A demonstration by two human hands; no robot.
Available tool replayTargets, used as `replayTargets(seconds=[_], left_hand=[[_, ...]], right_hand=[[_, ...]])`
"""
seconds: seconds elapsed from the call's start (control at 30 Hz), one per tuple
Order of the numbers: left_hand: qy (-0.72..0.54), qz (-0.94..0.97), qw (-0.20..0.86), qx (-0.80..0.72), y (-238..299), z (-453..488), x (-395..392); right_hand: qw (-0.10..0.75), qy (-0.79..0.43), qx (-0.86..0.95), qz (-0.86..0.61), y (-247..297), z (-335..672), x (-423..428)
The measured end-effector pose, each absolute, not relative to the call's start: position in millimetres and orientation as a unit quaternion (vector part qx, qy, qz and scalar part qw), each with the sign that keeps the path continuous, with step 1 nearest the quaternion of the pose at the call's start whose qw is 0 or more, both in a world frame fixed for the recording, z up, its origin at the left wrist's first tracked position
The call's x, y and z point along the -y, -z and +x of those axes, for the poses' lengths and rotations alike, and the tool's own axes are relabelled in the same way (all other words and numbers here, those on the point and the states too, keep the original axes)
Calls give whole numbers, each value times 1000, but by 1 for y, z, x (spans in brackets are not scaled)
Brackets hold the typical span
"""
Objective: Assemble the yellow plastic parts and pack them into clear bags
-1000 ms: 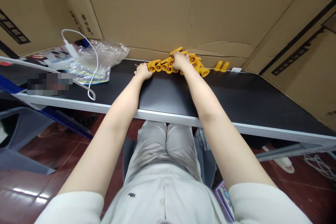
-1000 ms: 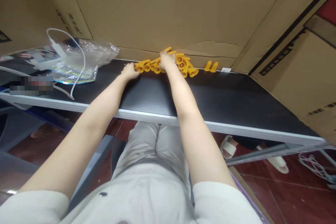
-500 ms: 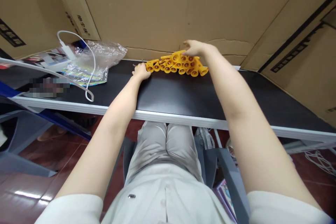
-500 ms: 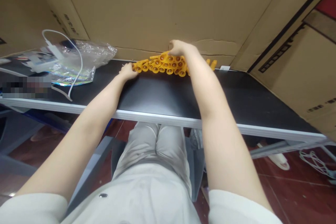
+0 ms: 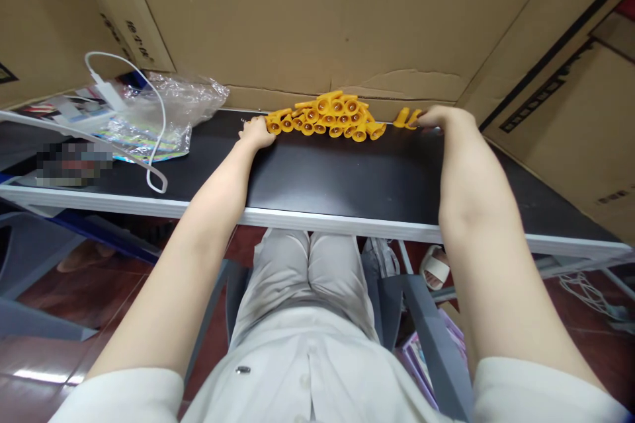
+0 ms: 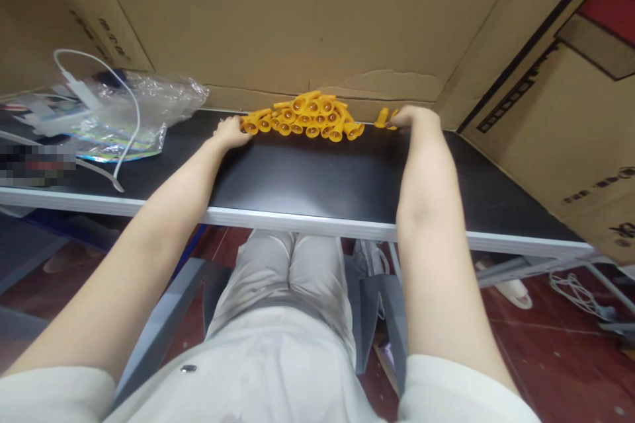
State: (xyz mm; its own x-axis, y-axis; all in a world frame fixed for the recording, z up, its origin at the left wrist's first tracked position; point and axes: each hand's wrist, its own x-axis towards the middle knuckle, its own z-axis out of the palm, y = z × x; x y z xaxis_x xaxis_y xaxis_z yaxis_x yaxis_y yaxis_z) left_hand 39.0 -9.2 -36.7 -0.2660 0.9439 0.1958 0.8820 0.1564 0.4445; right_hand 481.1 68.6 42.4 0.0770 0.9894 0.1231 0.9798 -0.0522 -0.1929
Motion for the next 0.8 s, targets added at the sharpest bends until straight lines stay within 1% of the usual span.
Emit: replayTargets(seconds=[0.07,0.13,0.3,0.5,0.57,0.67,0.8], left_hand=[[-234,603,64,-760,36,39,10],[-220,604,63,-763,35,40,11],[-201,606,58,-768,32,43,15],[-226,588,57,-774,32,42,13],[-240,570,50,-784,30,42,12],[-288,543,38,-788,27,40,11],[-422,511,34,-748,25,38,8]], right_hand=[[80,-69,650,-752,-32,478,-68],[73,-77,647,-755,-25,468,-68],[82,-38,647,-757,-14,442,-79],[91,-6,654,-751,-3,424,-80],[109,11,637,-763,0,418,-77],[156,51,606,-778,0,412,-74],[174,71,594,-782,-3,414,-72]])
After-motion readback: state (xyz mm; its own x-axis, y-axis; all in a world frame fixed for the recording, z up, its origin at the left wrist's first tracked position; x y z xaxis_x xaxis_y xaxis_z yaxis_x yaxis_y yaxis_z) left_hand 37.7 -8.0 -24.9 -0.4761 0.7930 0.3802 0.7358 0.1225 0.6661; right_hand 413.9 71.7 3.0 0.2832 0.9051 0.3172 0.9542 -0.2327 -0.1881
